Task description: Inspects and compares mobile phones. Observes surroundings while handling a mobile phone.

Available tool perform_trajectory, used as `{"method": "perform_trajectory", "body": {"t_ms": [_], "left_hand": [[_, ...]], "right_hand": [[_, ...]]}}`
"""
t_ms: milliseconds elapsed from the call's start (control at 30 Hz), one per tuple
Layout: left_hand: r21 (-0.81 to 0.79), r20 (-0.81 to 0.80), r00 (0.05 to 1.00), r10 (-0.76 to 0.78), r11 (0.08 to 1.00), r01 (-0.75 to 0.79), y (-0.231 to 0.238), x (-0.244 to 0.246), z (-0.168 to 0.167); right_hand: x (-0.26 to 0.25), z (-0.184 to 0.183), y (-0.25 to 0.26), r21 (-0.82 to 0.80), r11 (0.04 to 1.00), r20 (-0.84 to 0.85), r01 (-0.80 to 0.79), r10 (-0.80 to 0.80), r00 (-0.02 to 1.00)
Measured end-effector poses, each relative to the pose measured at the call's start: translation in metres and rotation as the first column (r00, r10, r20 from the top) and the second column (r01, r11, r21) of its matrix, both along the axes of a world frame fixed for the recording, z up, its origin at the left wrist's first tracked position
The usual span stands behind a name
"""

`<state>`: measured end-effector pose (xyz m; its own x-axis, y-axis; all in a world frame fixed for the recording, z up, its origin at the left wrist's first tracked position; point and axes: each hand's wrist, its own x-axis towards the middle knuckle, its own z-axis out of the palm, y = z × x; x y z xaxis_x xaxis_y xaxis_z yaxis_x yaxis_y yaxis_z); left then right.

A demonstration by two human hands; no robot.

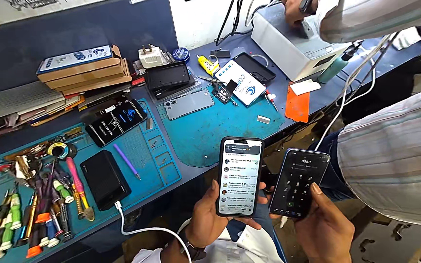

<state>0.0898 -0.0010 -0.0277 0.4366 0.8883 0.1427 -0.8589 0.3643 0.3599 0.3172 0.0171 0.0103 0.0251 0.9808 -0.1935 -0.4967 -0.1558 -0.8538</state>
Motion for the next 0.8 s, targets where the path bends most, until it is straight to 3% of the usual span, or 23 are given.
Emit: {"method": "perform_trajectory", "body": {"t_ms": [800], "left_hand": [[-0.009,0.021,1.0,-0.009,1.0,0.009,-0.003,0.0011,0.0002]], "right_hand": [[-0.0009,0.0012,-0.0039,-0.012,1.0,0.021,0.003,-0.003,1.0]]}}
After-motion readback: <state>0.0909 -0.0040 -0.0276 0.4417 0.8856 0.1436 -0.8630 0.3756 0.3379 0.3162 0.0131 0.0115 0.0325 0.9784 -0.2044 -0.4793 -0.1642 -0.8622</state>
